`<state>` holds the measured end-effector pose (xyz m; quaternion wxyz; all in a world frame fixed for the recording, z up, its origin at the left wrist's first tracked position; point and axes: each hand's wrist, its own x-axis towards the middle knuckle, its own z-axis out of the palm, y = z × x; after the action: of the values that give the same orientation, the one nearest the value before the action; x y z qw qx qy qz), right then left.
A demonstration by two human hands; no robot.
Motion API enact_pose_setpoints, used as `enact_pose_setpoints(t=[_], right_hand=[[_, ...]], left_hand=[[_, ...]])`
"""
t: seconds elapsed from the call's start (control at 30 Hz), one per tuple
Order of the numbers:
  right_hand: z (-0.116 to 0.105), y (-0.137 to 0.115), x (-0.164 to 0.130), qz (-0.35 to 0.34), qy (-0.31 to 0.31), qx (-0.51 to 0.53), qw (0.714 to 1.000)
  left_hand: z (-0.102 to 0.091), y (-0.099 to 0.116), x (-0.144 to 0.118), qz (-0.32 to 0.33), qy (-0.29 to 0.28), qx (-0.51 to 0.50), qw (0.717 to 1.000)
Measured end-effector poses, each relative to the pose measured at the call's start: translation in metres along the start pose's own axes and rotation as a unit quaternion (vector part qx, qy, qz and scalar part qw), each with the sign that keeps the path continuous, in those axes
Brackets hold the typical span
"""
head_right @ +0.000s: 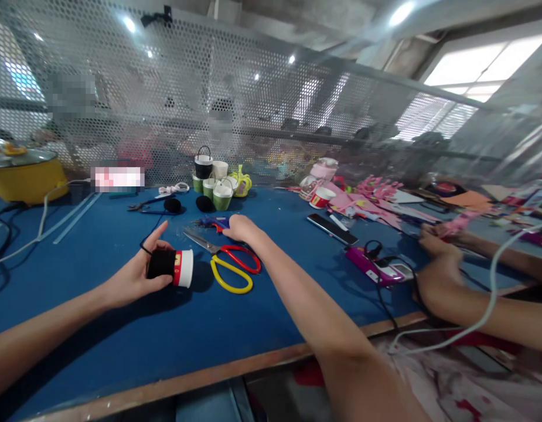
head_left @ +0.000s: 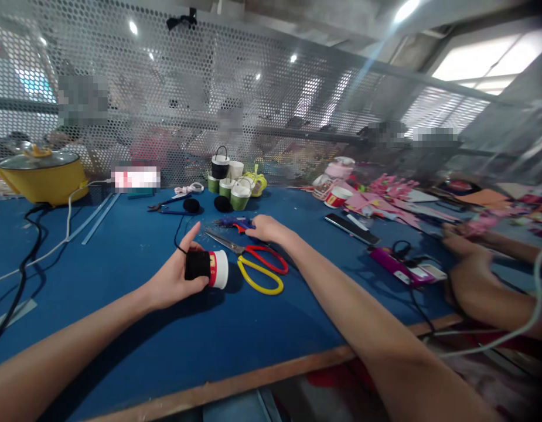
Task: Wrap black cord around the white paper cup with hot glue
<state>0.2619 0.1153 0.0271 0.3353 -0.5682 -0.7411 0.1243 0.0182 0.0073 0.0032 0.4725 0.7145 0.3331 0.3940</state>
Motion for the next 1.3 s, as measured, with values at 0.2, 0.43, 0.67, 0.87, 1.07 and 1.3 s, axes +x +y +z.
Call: enact_pose_setpoints(t=[0.2, 0.43, 0.67, 0.87, 1.07, 1.3], right_hand=[[0.016, 0.002, -0.007, 0.133, -0.041, -0.044, 0.989], [-0.032, -0.044, -0.036, 0.104, -0.06, 0.034, 0.992], [-0.048, -0.089, -0.079, 0.084, -0.161, 0.157, 0.971], [-0.046, -0.097, -0.092, 0.028, -0.165, 0.032, 0.985], [-0.042, -0.095, -0.097, -0.064, -0.139, -0.08, 0.985], [-0.039, -0.091, -0.099, -0.101, -0.146, -0.097, 0.979]], left_hand=[[-0.002, 0.003, 0.001, 0.011, 0.004, 0.021, 1.0], [-0.007, 0.0, 0.002, 0.033, 0.002, 0.057, 0.998], [-0.014, -0.006, 0.007, 0.018, 0.009, 0.015, 1.0], [-0.016, -0.007, 0.008, -0.009, 0.012, -0.006, 1.0], [-0.017, -0.006, 0.009, -0.029, 0.021, -0.004, 0.999], [-0.018, -0.007, 0.009, -0.022, 0.016, -0.012, 1.0]])
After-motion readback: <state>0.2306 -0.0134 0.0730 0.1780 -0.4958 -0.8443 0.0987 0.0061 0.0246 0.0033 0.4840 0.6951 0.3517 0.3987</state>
